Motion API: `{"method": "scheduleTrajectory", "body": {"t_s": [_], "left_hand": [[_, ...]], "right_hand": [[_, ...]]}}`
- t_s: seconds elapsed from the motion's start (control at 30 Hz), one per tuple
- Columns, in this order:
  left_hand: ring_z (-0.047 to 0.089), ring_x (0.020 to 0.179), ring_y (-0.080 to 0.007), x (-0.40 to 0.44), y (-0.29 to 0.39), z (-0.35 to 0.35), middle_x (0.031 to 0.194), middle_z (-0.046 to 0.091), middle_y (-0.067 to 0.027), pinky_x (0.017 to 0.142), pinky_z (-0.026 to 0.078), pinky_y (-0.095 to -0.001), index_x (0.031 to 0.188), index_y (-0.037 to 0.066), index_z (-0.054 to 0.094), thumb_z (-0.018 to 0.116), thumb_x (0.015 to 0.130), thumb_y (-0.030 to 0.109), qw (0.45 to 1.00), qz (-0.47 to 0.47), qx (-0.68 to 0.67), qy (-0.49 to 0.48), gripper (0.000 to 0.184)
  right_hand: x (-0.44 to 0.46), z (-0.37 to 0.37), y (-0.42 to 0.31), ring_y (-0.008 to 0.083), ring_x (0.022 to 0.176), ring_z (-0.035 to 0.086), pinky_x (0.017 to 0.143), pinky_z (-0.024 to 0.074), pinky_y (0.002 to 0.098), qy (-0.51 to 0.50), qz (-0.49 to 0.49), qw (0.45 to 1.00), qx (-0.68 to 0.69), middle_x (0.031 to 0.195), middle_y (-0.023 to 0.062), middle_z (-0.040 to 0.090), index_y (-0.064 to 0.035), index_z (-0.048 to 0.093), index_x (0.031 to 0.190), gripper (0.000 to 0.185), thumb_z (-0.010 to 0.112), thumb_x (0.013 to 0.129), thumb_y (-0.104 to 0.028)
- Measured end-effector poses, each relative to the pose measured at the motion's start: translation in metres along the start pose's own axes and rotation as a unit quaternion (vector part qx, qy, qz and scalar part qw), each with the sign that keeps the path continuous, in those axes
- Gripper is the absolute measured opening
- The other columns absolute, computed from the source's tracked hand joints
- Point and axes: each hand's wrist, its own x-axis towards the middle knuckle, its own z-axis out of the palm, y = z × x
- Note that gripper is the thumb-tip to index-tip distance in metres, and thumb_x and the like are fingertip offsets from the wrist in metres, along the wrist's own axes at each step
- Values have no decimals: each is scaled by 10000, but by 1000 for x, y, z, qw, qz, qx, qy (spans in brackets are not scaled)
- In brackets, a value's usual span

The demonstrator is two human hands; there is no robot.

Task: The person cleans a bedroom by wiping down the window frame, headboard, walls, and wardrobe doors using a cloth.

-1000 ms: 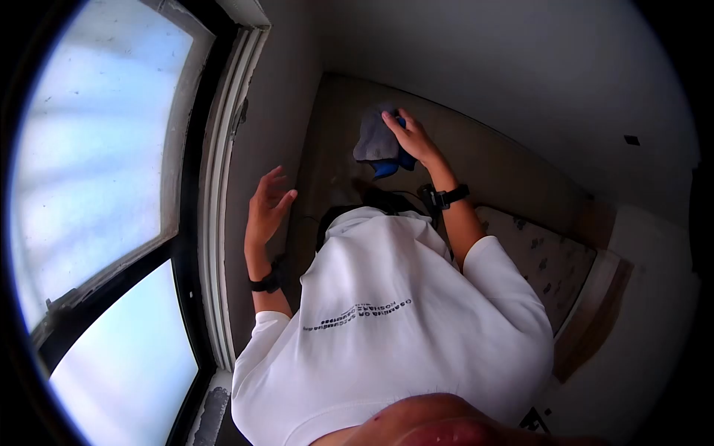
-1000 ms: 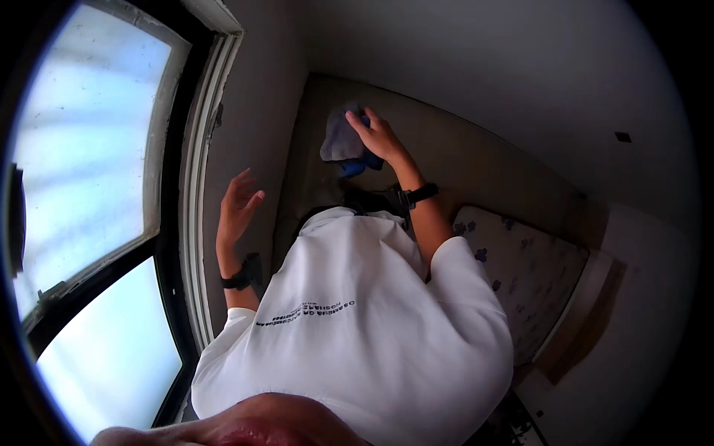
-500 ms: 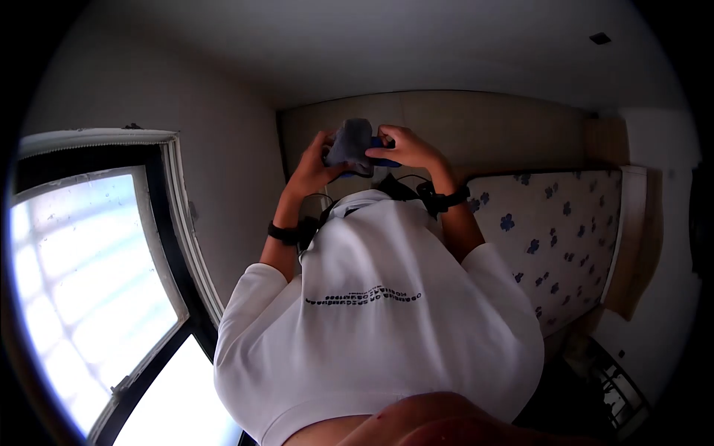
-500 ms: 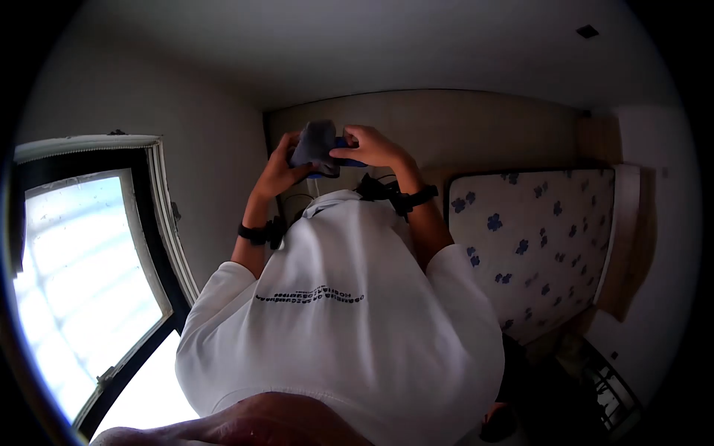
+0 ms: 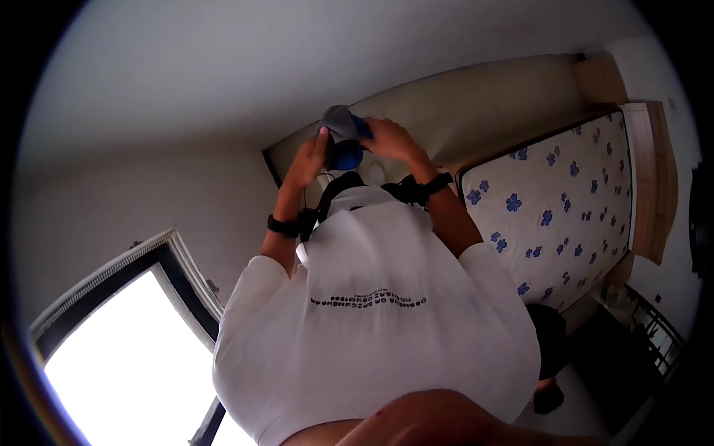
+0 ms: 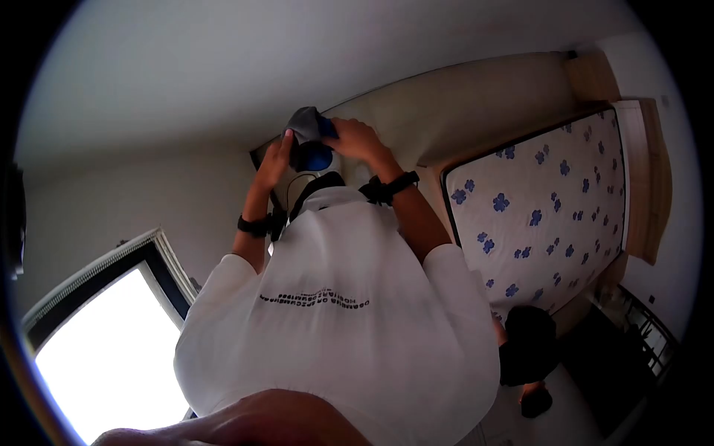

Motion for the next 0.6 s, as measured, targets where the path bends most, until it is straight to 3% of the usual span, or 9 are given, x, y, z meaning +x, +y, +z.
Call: {"method": "scheduleTrajectory", "body": {"t_s": [0.07,0.1,0.17,0.2,0.23,0.3,0.37,0.43,0.6], "left_hand": [[505,650,-238,19,-7,-11,692,557,-196,646,434,-403,885,-99,602,307,1004,566,993,18,25,115,737],[505,650,-238,29,-8,-23,692,557,-196,646,434,-403,885,-99,602,307,1004,566,993,25,27,110,737],[558,688,-229,51,-5,-50,713,594,-182,675,451,-402,912,-127,609,303,1001,577,989,-64,-30,129,773],[599,824,-210,56,5,-61,870,663,-140,780,466,-356,1039,-118,625,329,997,585,980,-73,-91,159,764],[592,927,-202,67,5,-73,978,660,-123,856,445,-335,1118,-96,611,343,996,585,962,-24,-220,159,742],[504,1192,-176,68,25,-101,1275,576,-86,1055,330,-306,1316,-34,522,370,998,574,905,96,-397,120,703],[363,1380,-232,66,49,-128,1476,424,-115,1167,203,-393,1445,-3,377,332,1009,554,851,193,-469,134,709],[290,1422,-248,55,95,-158,1543,316,-119,1185,145,-415,1502,-5,251,349,1002,539,816,353,-444,115,745],[332,1384,-273,65,122,-215,1510,332,-169,1155,211,-450,1496,-18,228,447,1004,408,780,457,-384,189,686]], "right_hand": [[23,-8,-6,402,839,659,749,516,467,-32,50,998,-20,866,223,679,-13,651,877,565,518,908,-561],[32,-13,-13,408,816,658,744,515,470,-68,93,993,-38,833,224,677,-10,662,856,626,453,929,-595],[57,-15,-10,387,797,660,743,510,442,-24,90,995,-24,826,219,679,8,649,826,670,451,923,-625],[73,-20,-9,366,779,663,743,506,414,14,80,997,-14,818,214,680,26,636,796,716,450,916,-655],[90,-34,-12,366,779,663,743,506,414,22,81,996,-17,818,214,680,26,636,796,716,450,916,-655],[117,-62,-27,218,821,638,765,495,349,-88,42,973,210,871,99,688,-3,673,917,700,445,924,-665],[115,-96,-77,115,901,567,781,472,295,-26,-83,919,385,964,14,649,-31,662,1092,662,425,954,-633],[130,-121,-114,109,984,556,821,470,287,-35,-135,906,400,1054,15,634,-35,595,1241,609,423,988,-561],[152,-150,-195,113,951,559,829,495,303,33,-271,842,466,1039,-1,614,-69,583,1240,523,465,989,-512]]}}
